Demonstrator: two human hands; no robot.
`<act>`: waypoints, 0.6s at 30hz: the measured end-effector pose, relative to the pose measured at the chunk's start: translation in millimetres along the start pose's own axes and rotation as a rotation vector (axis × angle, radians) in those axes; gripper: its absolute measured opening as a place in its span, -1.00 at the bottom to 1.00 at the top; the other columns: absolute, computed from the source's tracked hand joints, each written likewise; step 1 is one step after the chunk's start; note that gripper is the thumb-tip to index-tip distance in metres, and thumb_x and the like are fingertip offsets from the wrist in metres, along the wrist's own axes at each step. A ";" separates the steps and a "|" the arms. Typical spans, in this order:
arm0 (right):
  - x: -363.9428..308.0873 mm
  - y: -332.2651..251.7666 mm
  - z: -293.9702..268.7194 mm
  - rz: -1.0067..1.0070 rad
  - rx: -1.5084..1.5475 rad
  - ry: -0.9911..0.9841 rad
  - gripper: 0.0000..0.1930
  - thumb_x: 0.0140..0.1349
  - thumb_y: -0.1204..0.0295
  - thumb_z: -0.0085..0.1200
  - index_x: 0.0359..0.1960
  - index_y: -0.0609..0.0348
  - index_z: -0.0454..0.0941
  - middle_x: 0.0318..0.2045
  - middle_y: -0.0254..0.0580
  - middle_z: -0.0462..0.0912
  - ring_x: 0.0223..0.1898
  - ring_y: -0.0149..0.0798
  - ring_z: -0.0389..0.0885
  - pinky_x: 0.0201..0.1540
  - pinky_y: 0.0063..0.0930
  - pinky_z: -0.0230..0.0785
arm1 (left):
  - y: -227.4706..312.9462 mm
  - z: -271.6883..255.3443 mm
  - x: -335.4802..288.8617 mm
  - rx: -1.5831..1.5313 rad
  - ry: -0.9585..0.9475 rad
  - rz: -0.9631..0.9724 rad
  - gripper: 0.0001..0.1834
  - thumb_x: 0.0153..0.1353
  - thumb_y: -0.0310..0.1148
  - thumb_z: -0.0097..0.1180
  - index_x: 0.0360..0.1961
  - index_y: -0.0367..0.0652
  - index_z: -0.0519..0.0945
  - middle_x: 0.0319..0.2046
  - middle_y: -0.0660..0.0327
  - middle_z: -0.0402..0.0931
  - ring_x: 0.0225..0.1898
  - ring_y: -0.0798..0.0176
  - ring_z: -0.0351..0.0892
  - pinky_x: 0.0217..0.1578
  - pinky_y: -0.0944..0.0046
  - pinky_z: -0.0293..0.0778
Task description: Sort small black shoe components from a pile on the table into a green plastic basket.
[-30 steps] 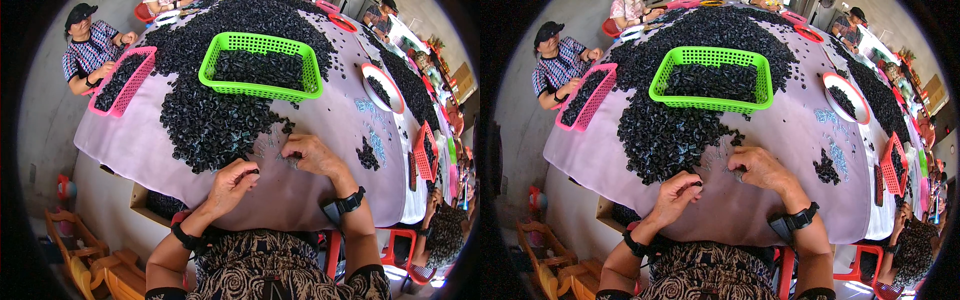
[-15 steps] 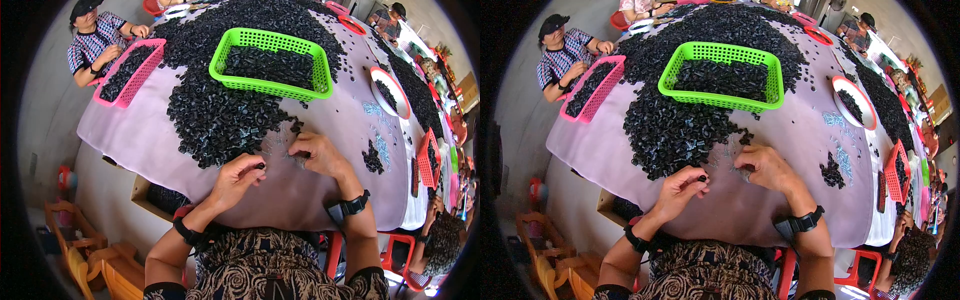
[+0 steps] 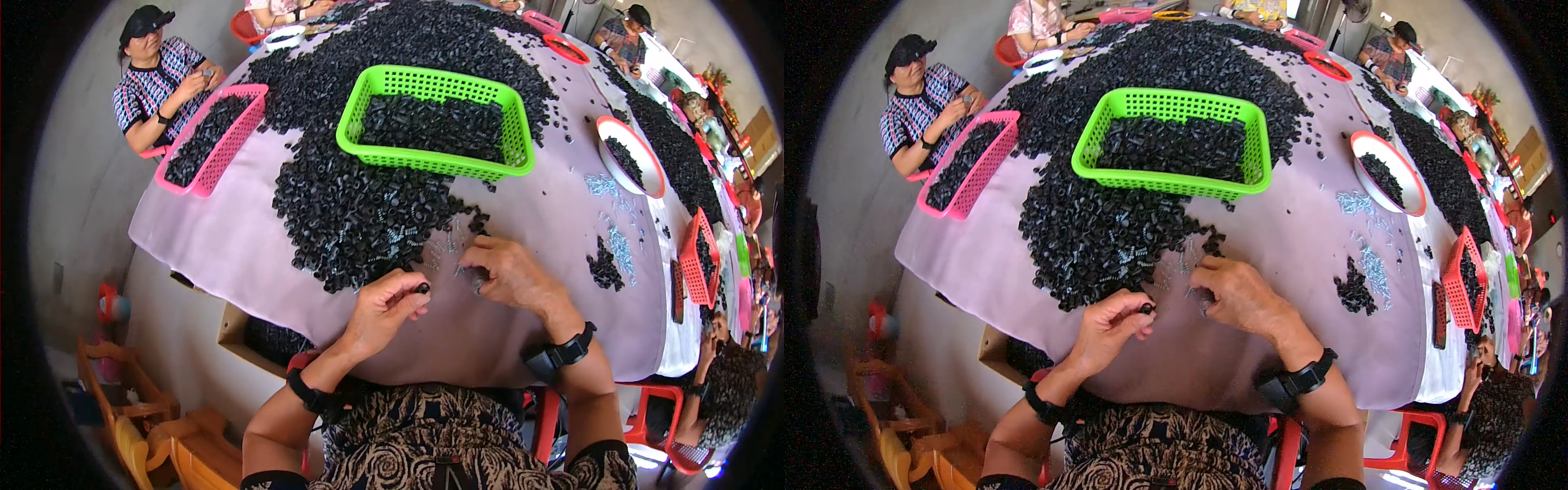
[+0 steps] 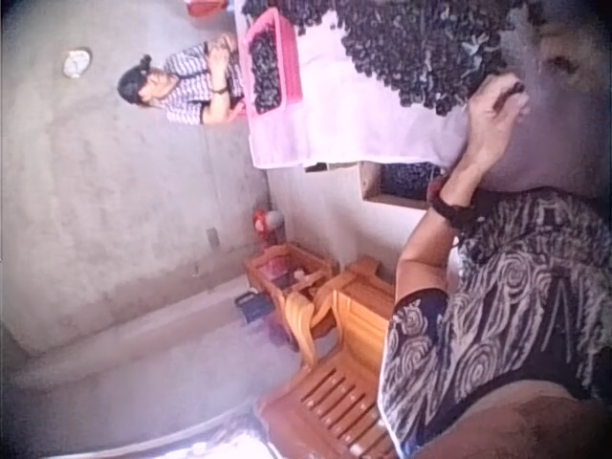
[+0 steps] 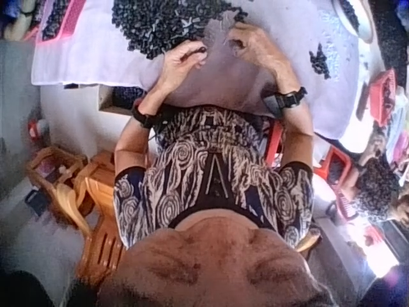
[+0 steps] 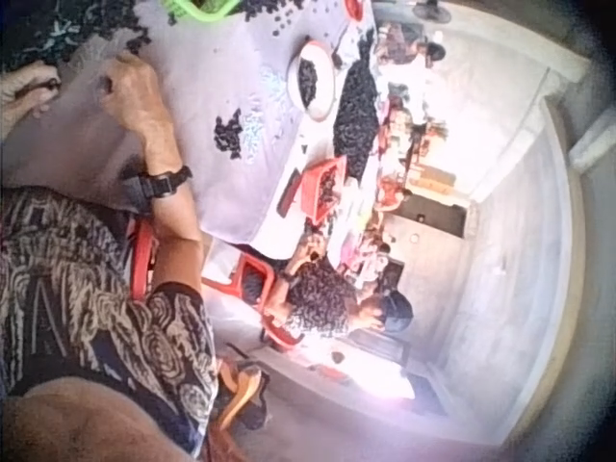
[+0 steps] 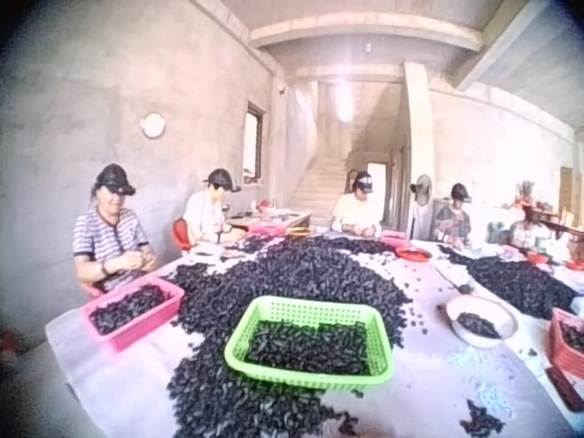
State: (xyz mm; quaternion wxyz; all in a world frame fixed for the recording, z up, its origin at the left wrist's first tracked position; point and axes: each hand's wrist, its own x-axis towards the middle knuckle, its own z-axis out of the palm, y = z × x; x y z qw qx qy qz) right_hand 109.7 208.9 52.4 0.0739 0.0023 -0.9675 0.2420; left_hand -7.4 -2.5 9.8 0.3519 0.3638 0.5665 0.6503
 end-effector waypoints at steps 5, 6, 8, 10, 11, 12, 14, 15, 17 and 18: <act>2.3 -4.4 -2.1 -0.036 0.218 0.075 -0.68 -0.26 0.72 0.08 -0.35 0.21 0.51 -0.50 -0.14 0.42 -0.49 -0.14 0.47 -0.47 -0.36 0.32 | 0.2 1.3 -2.5 -0.007 0.008 0.011 -0.83 0.23 -0.55 0.09 -0.15 -0.30 0.55 -0.34 0.26 0.45 -0.38 0.43 0.52 -0.37 0.44 0.49; 2.4 -5.5 0.0 -0.014 0.321 0.082 -0.68 -0.25 0.74 0.06 -0.36 0.20 0.52 -0.51 -0.19 0.43 -0.51 -0.22 0.46 -0.48 -0.42 0.30 | -0.9 1.4 -3.1 0.010 0.004 0.019 -0.83 0.23 -0.55 0.09 -0.15 -0.30 0.55 -0.34 0.26 0.45 -0.37 0.43 0.52 -0.37 0.44 0.49; 1.2 -7.0 6.2 0.007 0.413 0.097 -0.68 -0.24 0.75 0.05 -0.36 0.20 0.53 -0.52 -0.23 0.44 -0.52 -0.31 0.44 -0.49 -0.48 0.28 | -1.1 4.9 -3.5 0.016 0.011 0.011 -0.83 0.23 -0.54 0.09 -0.15 -0.29 0.56 -0.35 0.26 0.47 -0.37 0.43 0.53 -0.37 0.45 0.48; 2.5 -9.9 17.8 -0.093 0.548 0.188 -0.73 -0.14 0.73 0.12 -0.35 0.19 0.53 -0.51 -0.29 0.48 -0.48 -0.39 0.49 -0.45 -0.53 0.32 | -1.8 7.5 -5.0 0.010 0.008 0.021 -0.81 0.22 -0.54 0.10 -0.13 -0.29 0.55 -0.34 0.27 0.47 -0.36 0.44 0.53 -0.37 0.47 0.48; 3.0 -16.5 21.4 -0.099 0.543 0.193 -0.73 -0.14 0.73 0.12 -0.35 0.19 0.53 -0.51 -0.29 0.48 -0.48 -0.39 0.49 -0.45 -0.53 0.32 | -2.8 8.2 -6.1 -0.001 0.006 0.019 -0.79 0.21 -0.54 0.11 -0.11 -0.28 0.55 -0.33 0.28 0.46 -0.35 0.45 0.54 -0.38 0.48 0.47; 3.6 -24.7 24.4 -0.088 0.644 0.214 -0.77 -0.08 0.69 0.15 -0.34 0.18 0.53 -0.50 -0.28 0.50 -0.45 -0.38 0.52 -0.43 -0.54 0.34 | -5.8 8.5 -6.5 -0.012 -0.002 0.038 -0.78 0.21 -0.52 0.12 -0.10 -0.27 0.55 -0.33 0.28 0.49 -0.34 0.45 0.55 -0.38 0.48 0.48; 3.9 -33.6 27.0 -0.111 0.657 0.244 -0.83 0.07 0.58 0.21 -0.30 0.16 0.52 -0.47 -0.26 0.52 -0.38 -0.35 0.59 -0.37 -0.53 0.40 | -2.2 12.3 -8.4 -0.020 0.009 -0.013 -0.79 0.22 -0.53 0.12 -0.11 -0.28 0.55 -0.32 0.27 0.51 -0.35 0.45 0.54 -0.36 0.46 0.48; 3.4 -34.3 26.7 -0.113 0.656 0.247 -0.83 0.07 0.58 0.21 -0.30 0.16 0.52 -0.47 -0.26 0.52 -0.38 -0.35 0.59 -0.37 -0.53 0.40 | -1.1 13.6 -9.3 -0.031 0.020 -0.069 -0.80 0.22 -0.54 0.11 -0.11 -0.29 0.56 -0.31 0.26 0.53 -0.36 0.45 0.53 -0.35 0.45 0.49; 3.8 -35.4 26.5 -0.122 0.595 0.223 -0.80 0.06 0.57 0.22 -0.27 0.15 0.52 -0.42 -0.24 0.53 -0.38 -0.29 0.60 -0.37 -0.50 0.41 | -4.9 12.7 -9.8 -0.038 0.025 -0.071 -0.77 0.22 -0.53 0.11 -0.08 -0.27 0.55 -0.31 0.27 0.55 -0.35 0.46 0.53 -0.34 0.45 0.49; 3.9 -35.5 26.7 -0.125 0.595 0.223 -0.80 0.06 0.57 0.22 -0.27 0.15 0.52 -0.42 -0.24 0.53 -0.38 -0.29 0.60 -0.37 -0.50 0.41 | -6.0 12.8 -9.8 -0.045 0.037 -0.066 -0.78 0.22 -0.52 0.12 -0.09 -0.26 0.55 -0.33 0.28 0.55 -0.36 0.46 0.55 -0.36 0.46 0.49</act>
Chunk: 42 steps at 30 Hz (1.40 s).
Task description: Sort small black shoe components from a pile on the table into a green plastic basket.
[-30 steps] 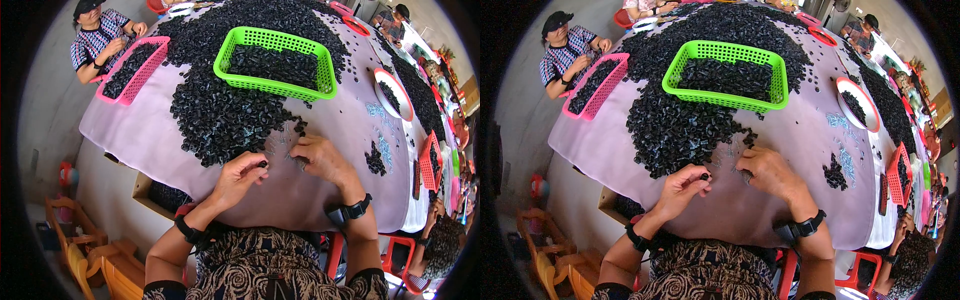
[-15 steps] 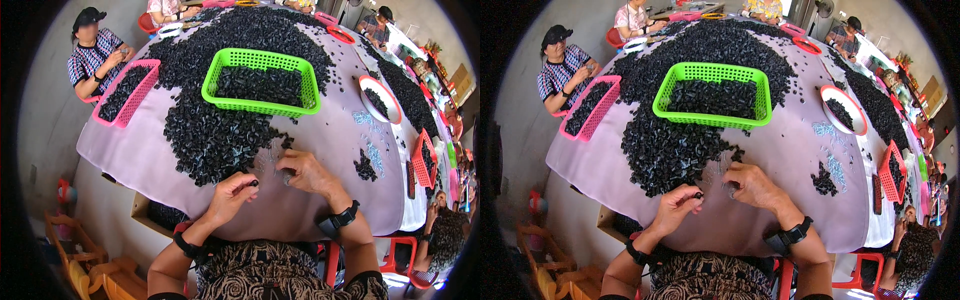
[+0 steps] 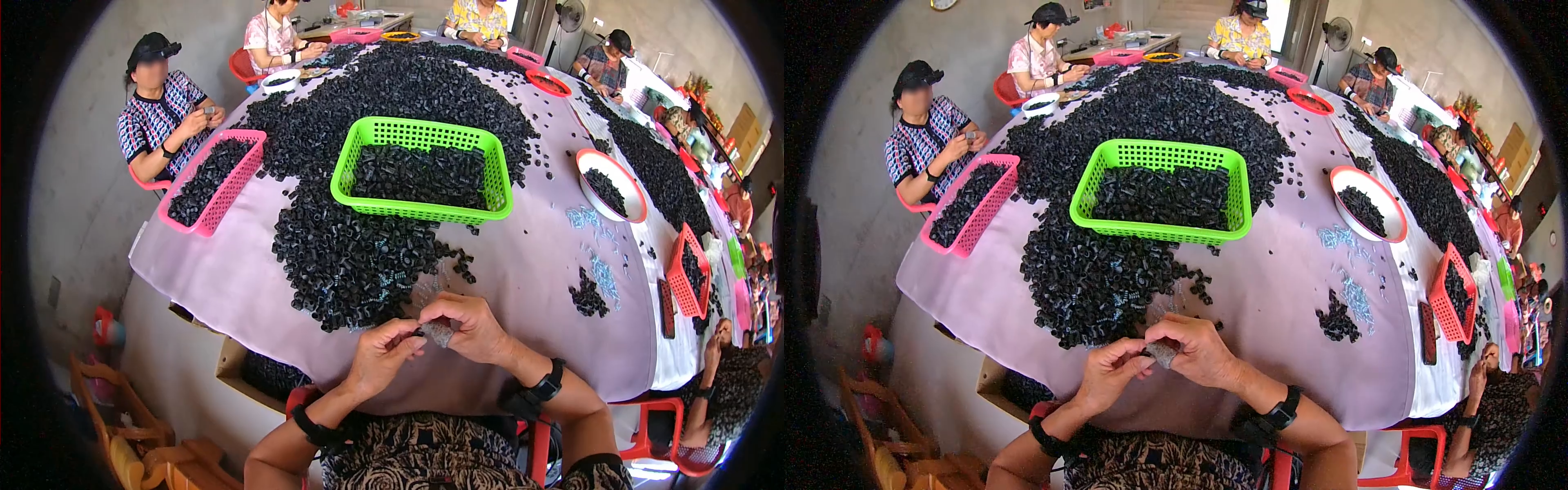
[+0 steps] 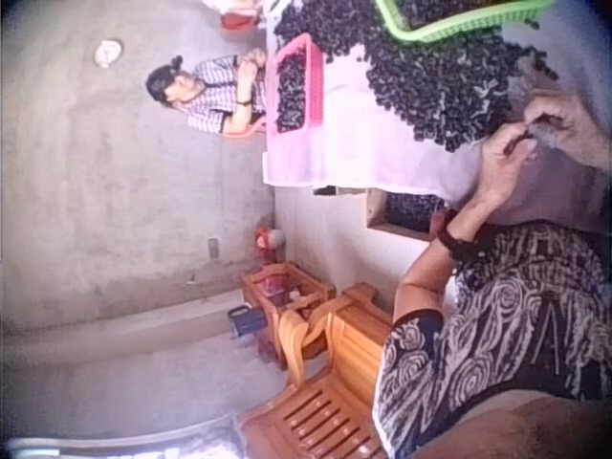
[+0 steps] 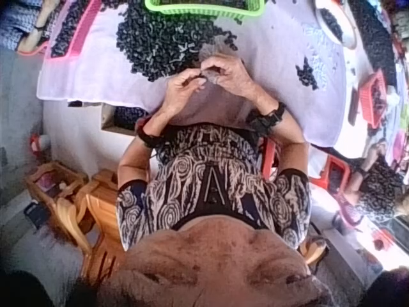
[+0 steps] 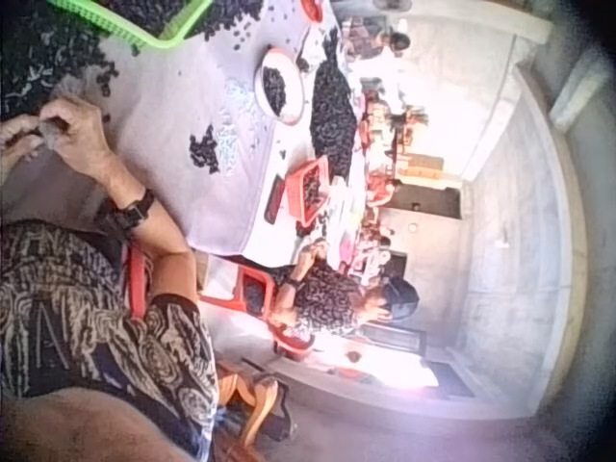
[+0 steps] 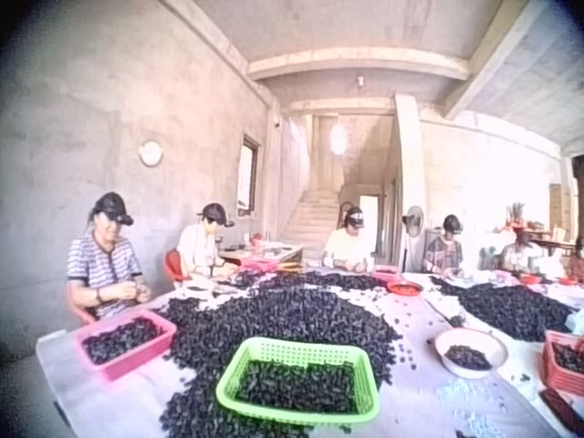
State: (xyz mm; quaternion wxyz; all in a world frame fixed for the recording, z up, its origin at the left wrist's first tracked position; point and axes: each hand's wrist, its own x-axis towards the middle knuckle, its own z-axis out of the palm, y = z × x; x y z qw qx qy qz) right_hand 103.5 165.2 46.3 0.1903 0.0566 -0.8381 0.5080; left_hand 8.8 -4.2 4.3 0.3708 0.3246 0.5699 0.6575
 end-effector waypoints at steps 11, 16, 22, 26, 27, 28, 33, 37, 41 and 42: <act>-1.2 -2.5 3.7 0.012 -0.073 0.010 -0.78 0.04 0.59 0.19 -0.25 0.15 0.52 -0.38 -0.18 0.52 -0.39 -0.14 0.59 -0.36 -0.41 0.42 | -1.4 0.2 0.9 -0.047 0.065 0.047 -0.81 0.19 -0.56 0.14 -0.15 -0.26 0.55 -0.35 0.27 0.52 -0.38 0.45 0.55 -0.40 0.45 0.52; -1.9 -6.8 7.1 -0.059 -0.178 0.043 -0.74 0.01 0.62 0.16 -0.22 0.17 0.50 -0.38 -0.14 0.50 -0.37 -0.07 0.55 -0.33 -0.35 0.42 | -1.7 -0.5 2.2 -0.154 0.094 -0.009 -0.82 0.20 -0.58 0.13 -0.16 -0.27 0.56 -0.33 0.27 0.54 -0.39 0.45 0.55 -0.39 0.45 0.53; -3.7 -4.4 8.0 -0.073 -0.215 0.041 -0.71 -0.01 0.64 0.14 -0.20 0.18 0.49 -0.40 -0.13 0.47 -0.36 -0.04 0.54 -0.32 -0.31 0.42 | -1.9 0.4 1.4 -0.140 0.104 0.007 -0.85 0.20 -0.57 0.12 -0.18 -0.28 0.56 -0.35 0.27 0.54 -0.41 0.46 0.54 -0.40 0.44 0.53; -4.3 -4.2 9.7 -0.141 -0.282 0.030 -0.63 -0.11 0.71 0.12 -0.18 0.21 0.48 -0.35 -0.12 0.46 -0.31 -0.03 0.52 -0.29 -0.31 0.43 | -2.6 0.7 2.8 -0.154 0.100 0.045 -0.85 0.21 -0.57 0.11 -0.18 -0.28 0.57 -0.35 0.27 0.54 -0.42 0.46 0.53 -0.41 0.44 0.53; -4.7 -3.9 9.6 -0.141 -0.281 0.030 -0.63 -0.11 0.71 0.12 -0.18 0.21 0.48 -0.35 -0.12 0.46 -0.31 -0.03 0.52 -0.29 -0.31 0.43 | -3.3 0.8 2.6 -0.149 0.102 0.044 -0.85 0.21 -0.58 0.11 -0.19 -0.28 0.57 -0.36 0.27 0.54 -0.42 0.46 0.53 -0.41 0.44 0.53; -5.2 -3.1 9.7 -0.140 -0.291 0.013 -0.57 -0.15 0.73 0.10 -0.14 0.22 0.47 -0.32 -0.11 0.46 -0.28 -0.03 0.51 -0.26 -0.31 0.43 | -4.0 0.6 2.4 -0.143 0.104 0.042 -0.86 0.21 -0.58 0.11 -0.19 -0.28 0.57 -0.37 0.27 0.54 -0.43 0.46 0.53 -0.41 0.44 0.54; -6.0 -3.8 13.5 -0.149 -0.292 -0.028 -0.43 -0.19 0.78 0.04 -0.01 0.18 0.45 -0.26 -0.11 0.45 -0.21 -0.03 0.49 -0.18 -0.31 0.43 | -5.0 -0.3 2.3 -0.189 0.163 0.062 -0.84 0.22 -0.59 0.09 -0.17 -0.30 0.56 -0.39 0.26 0.54 -0.43 0.46 0.53 -0.42 0.42 0.54; -5.5 -1.2 15.2 -0.091 -0.083 -0.012 -0.43 -0.10 0.77 0.01 0.05 0.14 0.43 -0.27 -0.12 0.48 -0.18 -0.07 0.50 -0.16 -0.35 0.41 | -2.3 0.9 2.7 -0.174 0.196 0.062 -0.83 0.22 -0.60 0.08 -0.14 -0.33 0.54 -0.41 0.24 0.54 -0.44 0.45 0.52 -0.41 0.40 0.55; -2.8 5.9 9.7 -0.042 0.000 0.062 -0.54 0.04 0.74 0.00 0.04 0.15 0.44 -0.31 -0.14 0.49 -0.26 -0.19 0.52 -0.20 -0.45 0.39 | 1.4 0.6 3.4 -0.200 0.205 0.054 -0.87 0.23 -0.58 0.07 -0.20 -0.34 0.56 -0.39 0.24 0.53 -0.42 0.43 0.50 -0.39 0.39 0.52; -3.4 3.7 8.0 0.020 -0.052 0.144 -0.60 0.11 0.69 0.04 0.02 0.16 0.44 -0.29 -0.24 0.50 -0.29 -0.36 0.50 -0.22 -0.52 0.38 | 1.2 0.0 3.7 -0.182 0.193 0.074 -0.87 0.23 -0.58 0.07 -0.20 -0.33 0.56 -0.38 0.24 0.53 -0.41 0.43 0.51 -0.38 0.38 0.53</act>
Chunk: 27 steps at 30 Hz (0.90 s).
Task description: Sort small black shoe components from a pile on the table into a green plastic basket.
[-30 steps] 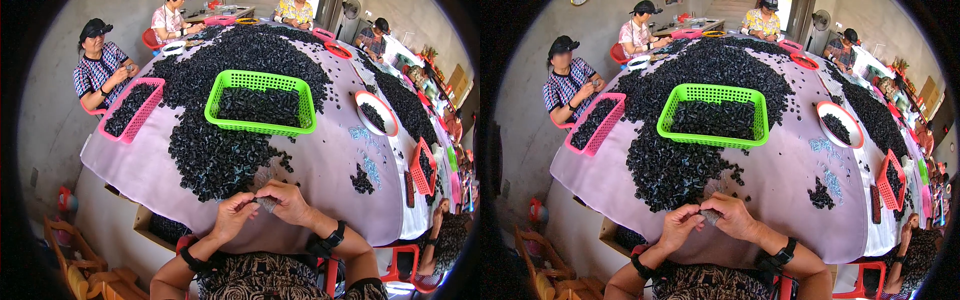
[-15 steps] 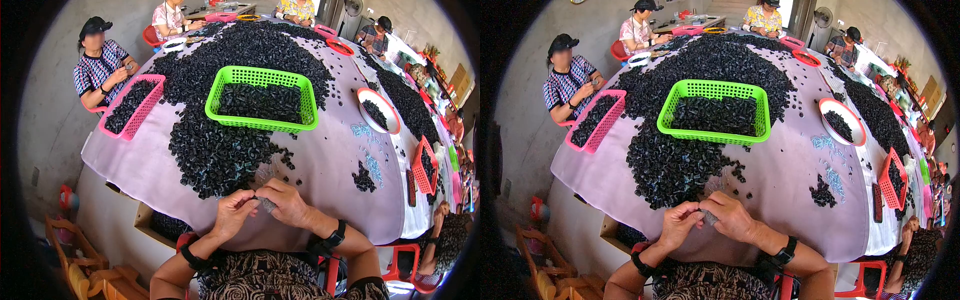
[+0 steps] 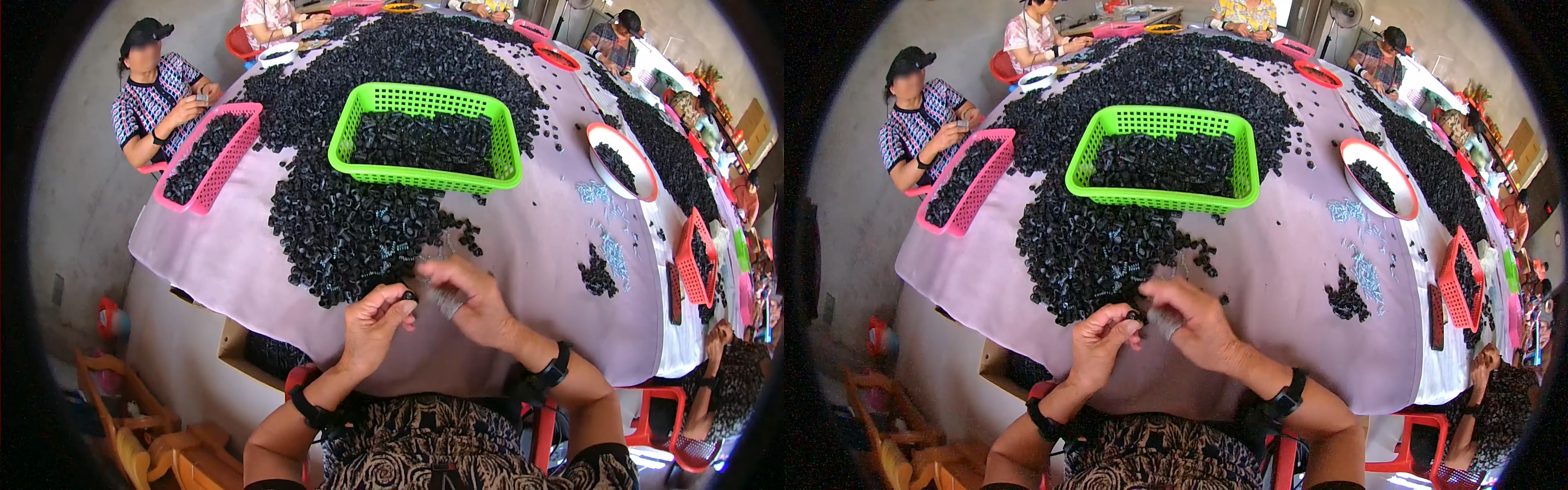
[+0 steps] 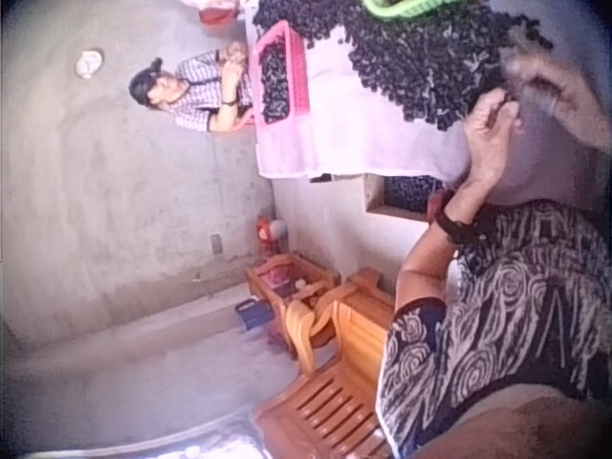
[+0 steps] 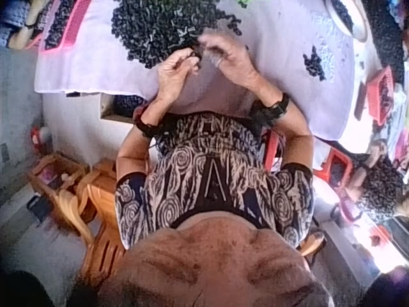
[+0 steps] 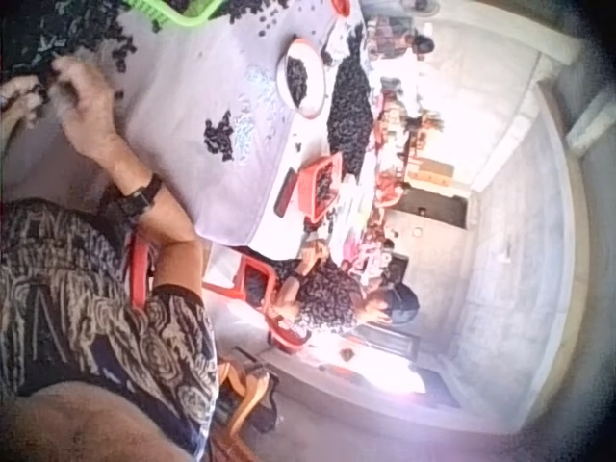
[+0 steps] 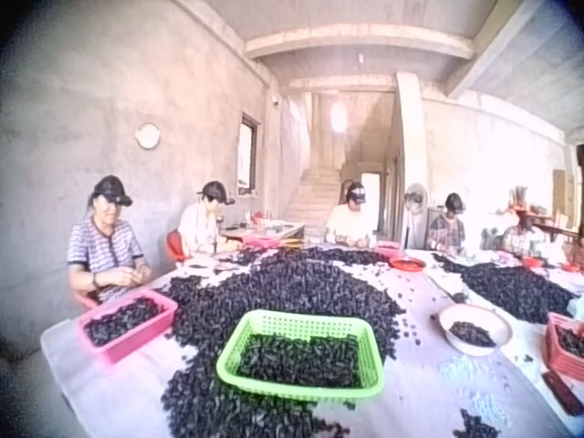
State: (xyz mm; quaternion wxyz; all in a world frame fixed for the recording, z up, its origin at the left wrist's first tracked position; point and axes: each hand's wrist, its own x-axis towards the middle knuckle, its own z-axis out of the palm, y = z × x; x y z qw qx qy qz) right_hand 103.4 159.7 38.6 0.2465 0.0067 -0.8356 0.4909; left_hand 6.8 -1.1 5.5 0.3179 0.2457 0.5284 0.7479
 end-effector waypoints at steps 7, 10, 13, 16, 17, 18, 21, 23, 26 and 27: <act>15.1 26.5 -49.3 0.228 0.031 0.362 -0.84 0.20 0.63 0.04 -0.17 0.24 0.53 -0.43 -0.48 0.54 -0.37 -0.60 0.43 -0.28 -0.66 0.36 | -0.4 -3.2 4.1 0.025 -0.061 0.043 -0.84 0.24 -0.56 0.05 -0.16 -0.29 0.56 -0.25 0.17 0.53 -0.32 0.35 0.56 -0.33 0.32 0.58; 15.7 36.5 -66.0 0.203 0.031 0.245 -0.91 0.20 0.66 0.02 -0.27 0.30 0.53 -0.44 -0.48 0.55 -0.38 -0.62 0.43 -0.28 -0.69 0.34 | -0.8 -3.8 4.3 0.000 -0.082 0.050 -0.84 0.25 -0.56 0.03 -0.15 -0.29 0.56 -0.26 0.17 0.53 -0.32 0.34 0.56 -0.33 0.32 0.58; 14.9 43.5 -69.6 0.216 0.040 0.133 -0.88 0.15 0.68 0.04 -0.29 0.28 0.53 -0.44 -0.42 0.56 -0.38 -0.57 0.45 -0.31 -0.64 0.34 | -1.5 -4.1 4.0 0.002 -0.096 0.031 -0.84 0.26 -0.56 0.02 -0.15 -0.29 0.56 -0.25 0.17 0.53 -0.32 0.34 0.56 -0.33 0.32 0.58; 13.8 37.4 -71.6 0.198 -0.151 -0.081 -0.77 0.01 0.74 0.06 -0.29 0.22 0.54 -0.45 -0.29 0.53 -0.38 -0.41 0.49 -0.32 -0.54 0.35 | -0.6 -3.9 2.7 0.026 -0.092 0.027 -0.83 0.26 -0.56 0.03 -0.14 -0.30 0.55 -0.27 0.17 0.53 -0.32 0.35 0.56 -0.33 0.32 0.58; 13.9 34.4 -70.2 0.197 -0.150 -0.084 -0.77 0.01 0.74 0.06 -0.29 0.22 0.54 -0.45 -0.29 0.53 -0.38 -0.41 0.49 -0.32 -0.54 0.35 | -0.4 -3.5 2.6 0.038 -0.092 0.010 -0.83 0.25 -0.56 0.03 -0.13 -0.29 0.55 -0.27 0.18 0.53 -0.33 0.35 0.56 -0.33 0.33 0.57; 14.0 31.0 -67.7 0.143 -0.209 -0.144 -0.71 -0.07 0.76 0.05 -0.28 0.20 0.55 -0.46 -0.23 0.51 -0.38 -0.30 0.49 -0.31 -0.47 0.36 | 0.0 -3.1 2.5 0.049 -0.093 -0.008 -0.82 0.25 -0.56 0.04 -0.13 -0.29 0.55 -0.28 0.18 0.54 -0.33 0.36 0.56 -0.33 0.34 0.56; 15.4 25.5 -61.5 0.051 -0.306 -0.245 -0.64 -0.18 0.78 0.04 -0.28 0.17 0.55 -0.44 -0.17 0.48 -0.33 -0.12 0.48 -0.26 -0.35 0.37 | 3.0 -1.2 2.0 0.022 -0.077 -0.056 -0.84 0.23 -0.56 0.08 -0.17 -0.25 0.58 -0.31 0.27 0.47 -0.36 0.42 0.52 -0.35 0.42 0.50; 15.7 23.6 -58.0 0.014 -0.347 -0.285 -0.62 -0.22 0.77 0.04 -0.27 0.18 0.54 -0.41 -0.17 0.48 -0.28 -0.06 0.46 -0.23 -0.30 0.37 | 1.5 -2.8 2.5 0.052 -0.088 -0.038 -0.83 0.24 -0.56 0.06 -0.14 -0.26 0.57 -0.30 0.24 0.50 -0.35 0.40 0.54 -0.35 0.40 0.52; 14.2 21.1 -50.0 -0.005 -0.395 -0.328 -0.60 -0.25 0.75 0.06 -0.27 0.16 0.54 -0.37 -0.19 0.47 -0.23 -0.05 0.44 -0.18 -0.25 0.37 | 0.7 -3.3 2.2 0.071 -0.098 -0.026 -0.81 0.26 -0.55 0.05 -0.11 -0.28 0.55 -0.29 0.21 0.53 -0.34 0.38 0.55 -0.34 0.37 0.53; 13.0 21.0 -46.0 -0.025 -0.435 -0.313 -0.59 -0.27 0.73 0.07 -0.27 0.15 0.54 -0.36 -0.19 0.46 -0.22 -0.06 0.43 -0.18 -0.25 0.38 | 0.7 -3.1 2.1 0.059 -0.098 -0.034 -0.81 0.26 -0.54 0.05 -0.11 -0.28 0.55 -0.30 0.21 0.53 -0.34 0.38 0.55 -0.34 0.37 0.53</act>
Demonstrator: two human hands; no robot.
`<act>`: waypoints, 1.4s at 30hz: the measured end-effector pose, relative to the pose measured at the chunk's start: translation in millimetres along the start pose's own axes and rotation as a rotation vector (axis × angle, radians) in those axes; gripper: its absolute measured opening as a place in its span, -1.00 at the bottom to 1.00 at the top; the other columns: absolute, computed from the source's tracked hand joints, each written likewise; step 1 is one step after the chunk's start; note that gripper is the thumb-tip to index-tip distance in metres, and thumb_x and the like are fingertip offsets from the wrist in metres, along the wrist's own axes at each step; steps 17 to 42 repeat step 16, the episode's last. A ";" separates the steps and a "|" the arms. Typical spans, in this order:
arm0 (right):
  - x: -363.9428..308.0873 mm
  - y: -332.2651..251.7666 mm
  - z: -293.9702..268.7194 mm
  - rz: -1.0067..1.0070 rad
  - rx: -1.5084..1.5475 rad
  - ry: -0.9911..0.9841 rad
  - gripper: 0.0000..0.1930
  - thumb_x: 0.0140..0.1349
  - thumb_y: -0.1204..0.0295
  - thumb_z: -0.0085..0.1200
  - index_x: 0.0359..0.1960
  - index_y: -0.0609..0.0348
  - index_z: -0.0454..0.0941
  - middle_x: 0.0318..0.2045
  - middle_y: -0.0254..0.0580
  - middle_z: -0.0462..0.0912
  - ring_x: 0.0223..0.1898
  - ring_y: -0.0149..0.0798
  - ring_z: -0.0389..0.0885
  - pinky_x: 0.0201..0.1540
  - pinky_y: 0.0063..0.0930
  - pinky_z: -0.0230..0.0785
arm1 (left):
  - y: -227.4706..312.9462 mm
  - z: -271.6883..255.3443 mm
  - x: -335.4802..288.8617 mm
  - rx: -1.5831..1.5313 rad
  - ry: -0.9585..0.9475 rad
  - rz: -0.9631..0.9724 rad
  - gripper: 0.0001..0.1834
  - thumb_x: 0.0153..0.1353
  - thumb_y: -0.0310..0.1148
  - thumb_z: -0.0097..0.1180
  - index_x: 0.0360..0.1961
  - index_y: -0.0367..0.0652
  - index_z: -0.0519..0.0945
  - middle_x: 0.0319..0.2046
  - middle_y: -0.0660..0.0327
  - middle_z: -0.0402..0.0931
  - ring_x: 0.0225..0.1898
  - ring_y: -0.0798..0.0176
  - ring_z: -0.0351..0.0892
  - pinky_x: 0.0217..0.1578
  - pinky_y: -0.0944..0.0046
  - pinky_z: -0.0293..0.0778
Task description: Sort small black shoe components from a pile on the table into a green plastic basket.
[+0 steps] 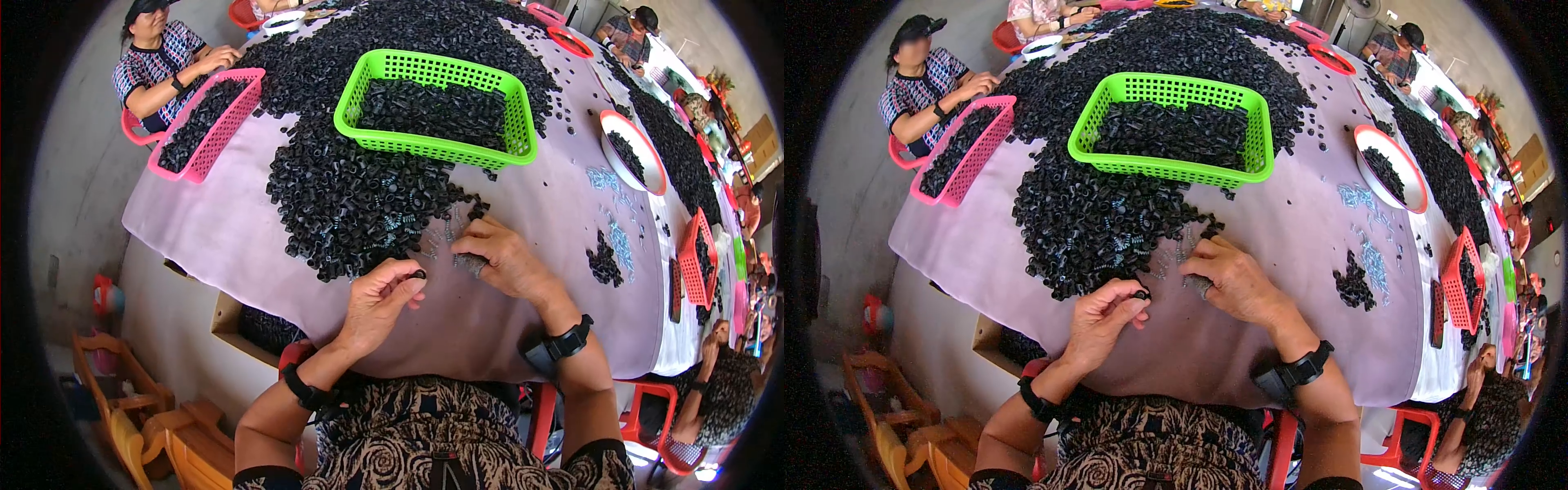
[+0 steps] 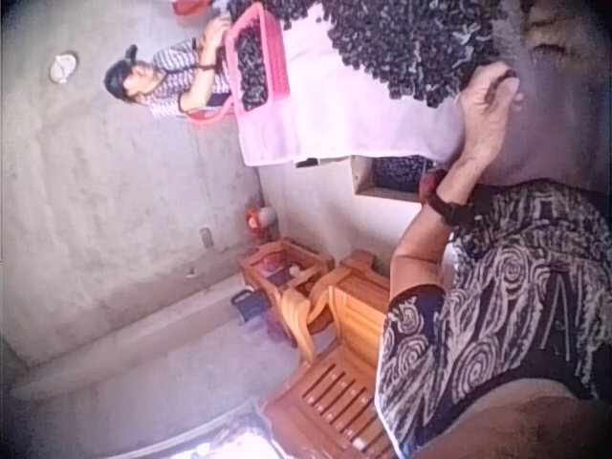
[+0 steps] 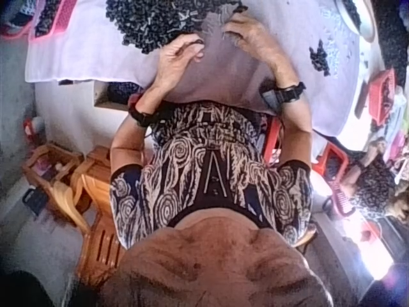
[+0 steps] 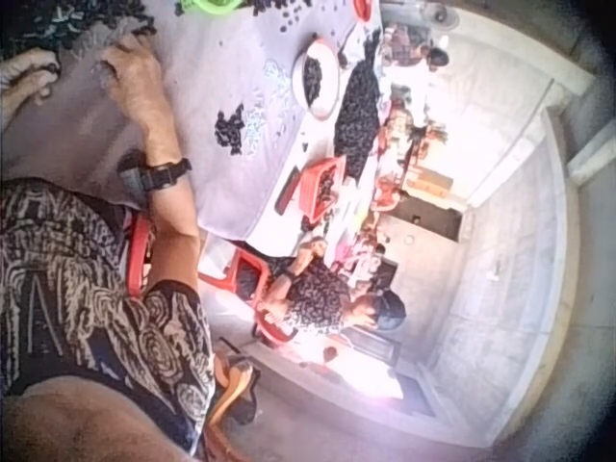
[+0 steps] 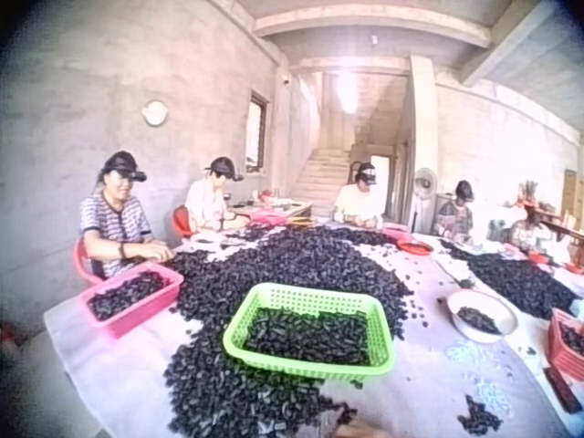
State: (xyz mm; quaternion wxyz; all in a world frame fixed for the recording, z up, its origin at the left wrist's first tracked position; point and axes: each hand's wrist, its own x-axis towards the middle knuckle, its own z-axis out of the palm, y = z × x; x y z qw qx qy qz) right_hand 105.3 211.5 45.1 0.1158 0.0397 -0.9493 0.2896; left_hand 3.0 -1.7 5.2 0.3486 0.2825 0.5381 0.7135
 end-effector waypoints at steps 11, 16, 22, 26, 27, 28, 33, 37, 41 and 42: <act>-1.0 3.7 5.8 0.044 -0.124 0.060 -0.53 -0.35 0.75 0.06 -0.25 0.15 0.50 -0.33 -0.14 0.45 -0.22 0.00 0.44 -0.20 -0.24 0.39 | -1.6 0.5 0.3 -0.015 0.002 -0.006 -0.84 0.24 -0.53 0.09 -0.15 -0.25 0.56 -0.33 0.29 0.47 -0.37 0.44 0.52 -0.38 0.44 0.50; 0.1 0.7 3.2 0.026 -0.240 0.047 -0.55 -0.33 0.64 0.18 -0.25 0.08 0.51 -0.36 -0.21 0.42 -0.24 -0.08 0.45 -0.12 -0.25 0.38 | -2.7 -2.0 -0.8 0.014 -0.015 0.004 -0.80 0.25 -0.56 0.05 -0.09 -0.26 0.55 -0.29 0.23 0.51 -0.34 0.39 0.54 -0.36 0.39 0.52; 0.1 0.7 3.2 0.026 -0.240 0.047 -0.55 -0.33 0.64 0.18 -0.25 0.08 0.51 -0.36 -0.21 0.42 -0.24 -0.08 0.45 -0.12 -0.25 0.38 | -2.7 -2.0 -0.8 0.014 -0.015 0.004 -0.80 0.25 -0.56 0.05 -0.09 -0.26 0.55 -0.29 0.23 0.51 -0.34 0.39 0.54 -0.36 0.39 0.52; 0.1 0.7 3.2 0.026 -0.240 0.047 -0.55 -0.33 0.64 0.18 -0.25 0.08 0.51 -0.36 -0.21 0.42 -0.24 -0.08 0.45 -0.12 -0.25 0.38 | -2.7 -2.0 -0.8 0.014 -0.015 0.004 -0.80 0.25 -0.56 0.05 -0.09 -0.26 0.55 -0.29 0.23 0.51 -0.34 0.39 0.54 -0.36 0.39 0.52; 0.1 0.7 3.2 0.026 -0.240 0.047 -0.55 -0.33 0.64 0.18 -0.25 0.08 0.51 -0.36 -0.21 0.42 -0.24 -0.08 0.45 -0.12 -0.25 0.38 | -2.7 -2.0 -0.8 0.014 -0.015 0.004 -0.80 0.25 -0.56 0.05 -0.09 -0.26 0.55 -0.29 0.23 0.51 -0.34 0.39 0.54 -0.36 0.39 0.52; 0.1 0.7 3.2 0.026 -0.240 0.047 -0.55 -0.33 0.64 0.18 -0.25 0.08 0.51 -0.36 -0.21 0.42 -0.24 -0.08 0.45 -0.12 -0.25 0.38 | -2.7 -2.0 -0.8 0.014 -0.015 0.004 -0.80 0.25 -0.56 0.05 -0.09 -0.26 0.55 -0.29 0.23 0.51 -0.34 0.39 0.54 -0.36 0.39 0.52; 0.1 0.7 3.2 0.026 -0.240 0.047 -0.55 -0.33 0.64 0.18 -0.25 0.08 0.51 -0.36 -0.21 0.42 -0.24 -0.08 0.45 -0.12 -0.25 0.38 | -2.7 -2.0 -0.8 0.014 -0.015 0.004 -0.80 0.25 -0.56 0.05 -0.09 -0.26 0.55 -0.29 0.23 0.51 -0.34 0.39 0.54 -0.36 0.39 0.52; 0.1 0.7 3.2 0.026 -0.240 0.047 -0.55 -0.33 0.64 0.18 -0.25 0.08 0.51 -0.36 -0.21 0.42 -0.24 -0.08 0.45 -0.12 -0.25 0.38 | -2.7 -2.0 -0.8 0.014 -0.015 0.004 -0.80 0.25 -0.56 0.05 -0.09 -0.26 0.55 -0.29 0.23 0.51 -0.34 0.39 0.54 -0.36 0.39 0.52; 0.1 0.7 3.2 0.026 -0.240 0.047 -0.55 -0.33 0.64 0.18 -0.25 0.08 0.51 -0.36 -0.21 0.42 -0.24 -0.08 0.45 -0.12 -0.25 0.38 | -2.7 -2.0 -0.8 0.014 -0.015 0.004 -0.80 0.25 -0.56 0.05 -0.09 -0.26 0.55 -0.29 0.23 0.51 -0.34 0.39 0.54 -0.36 0.39 0.52; 0.1 0.7 3.2 0.026 -0.240 0.047 -0.55 -0.33 0.64 0.18 -0.25 0.08 0.51 -0.36 -0.21 0.42 -0.24 -0.08 0.45 -0.12 -0.25 0.38 | -2.7 -2.0 -0.8 0.014 -0.015 0.004 -0.80 0.25 -0.56 0.05 -0.09 -0.26 0.55 -0.29 0.23 0.51 -0.34 0.39 0.54 -0.36 0.39 0.52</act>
